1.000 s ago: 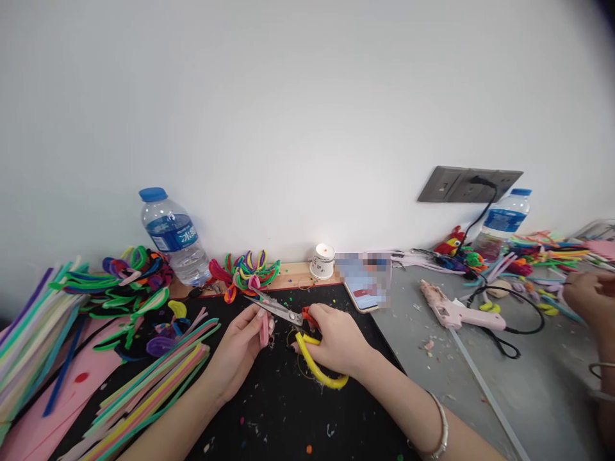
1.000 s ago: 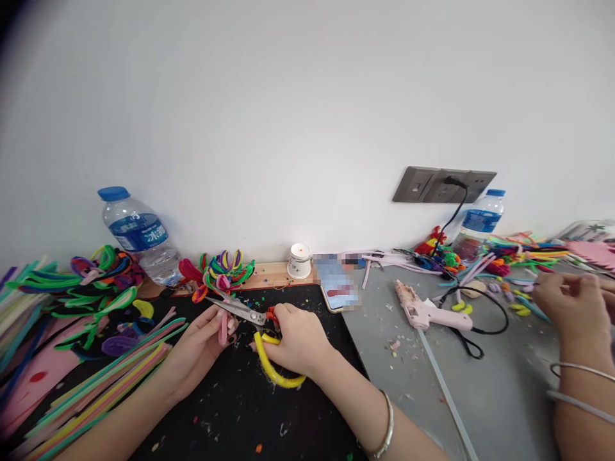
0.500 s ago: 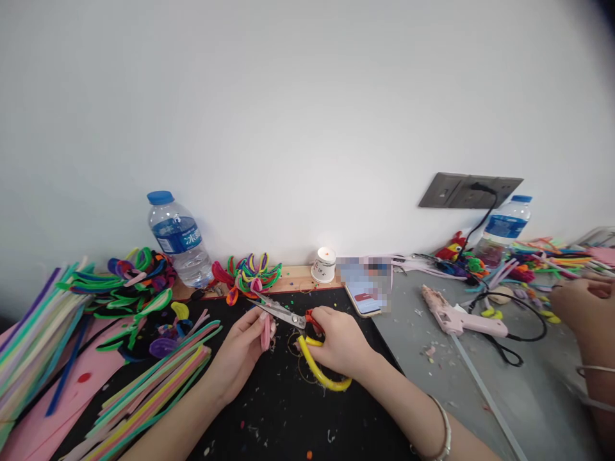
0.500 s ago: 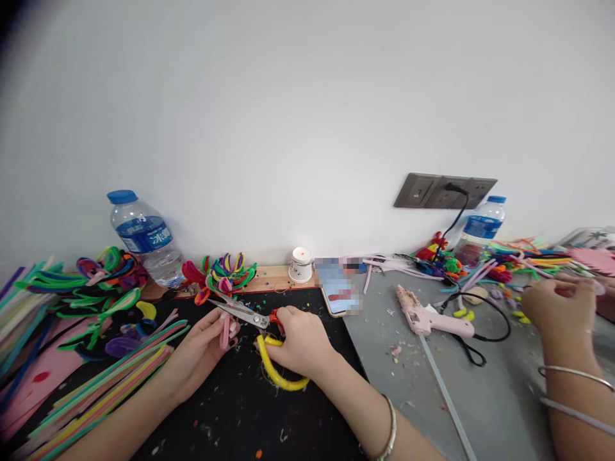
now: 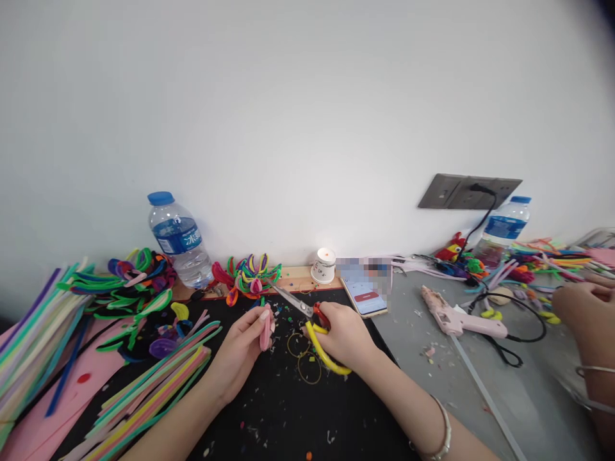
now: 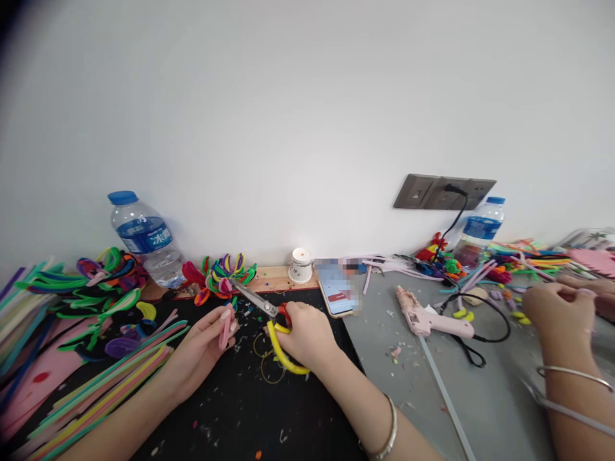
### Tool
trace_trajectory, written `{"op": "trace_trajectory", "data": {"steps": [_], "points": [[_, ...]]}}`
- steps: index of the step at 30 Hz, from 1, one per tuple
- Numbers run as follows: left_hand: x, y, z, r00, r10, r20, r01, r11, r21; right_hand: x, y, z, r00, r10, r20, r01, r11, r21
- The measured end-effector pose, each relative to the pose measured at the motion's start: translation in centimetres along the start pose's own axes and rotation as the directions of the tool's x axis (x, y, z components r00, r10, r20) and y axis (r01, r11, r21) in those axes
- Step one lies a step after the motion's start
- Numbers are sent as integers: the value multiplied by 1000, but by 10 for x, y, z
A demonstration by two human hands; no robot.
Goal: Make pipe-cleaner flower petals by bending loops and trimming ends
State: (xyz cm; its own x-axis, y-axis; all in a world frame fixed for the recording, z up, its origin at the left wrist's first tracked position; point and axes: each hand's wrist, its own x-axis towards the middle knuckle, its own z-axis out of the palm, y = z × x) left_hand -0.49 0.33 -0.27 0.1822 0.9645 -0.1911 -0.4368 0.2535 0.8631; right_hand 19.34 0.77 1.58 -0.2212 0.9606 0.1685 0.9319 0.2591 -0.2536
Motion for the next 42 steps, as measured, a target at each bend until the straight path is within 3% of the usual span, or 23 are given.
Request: {"op": "trace_trajectory", "data": {"steps": [4,7,10,15,18,21,27,31,36,42], "points": [[0,-1,2,998,49,-29,-44,985,167,3,8,4,985,169,-26,-170,985,-27],[0,-2,3,996,89,-4,-86,967,240,5,14,10,979,202,-27,-202,979,7],[-1,-1,4,994,101,49,-111,958,264,6,17,13,985,165,-49,-163,985,55],[-5,1,9,999,23,31,-30,968,249,2,7,1,972,-13,-236,56,983,177],[-9,-1,12,1000,-25,4,24,983,184,-5,-6,-3,977,-201,-76,215,915,342],[-12,-5,14,999,-37,6,36,988,148,-10,-16,2,962,-269,55,223,881,417],[-12,-9,14,998,34,53,-53,918,393,-8,-15,10,990,-124,-74,144,862,486],[-13,-10,13,983,118,139,-176,806,565,-7,-12,11,989,-130,-73,149,849,507],[-12,-10,11,978,171,122,-210,803,557,-8,-13,13,990,-141,-27,134,835,534],[-10,-13,10,985,137,104,-172,825,539,-8,-15,13,994,-100,49,36,699,714]]}}
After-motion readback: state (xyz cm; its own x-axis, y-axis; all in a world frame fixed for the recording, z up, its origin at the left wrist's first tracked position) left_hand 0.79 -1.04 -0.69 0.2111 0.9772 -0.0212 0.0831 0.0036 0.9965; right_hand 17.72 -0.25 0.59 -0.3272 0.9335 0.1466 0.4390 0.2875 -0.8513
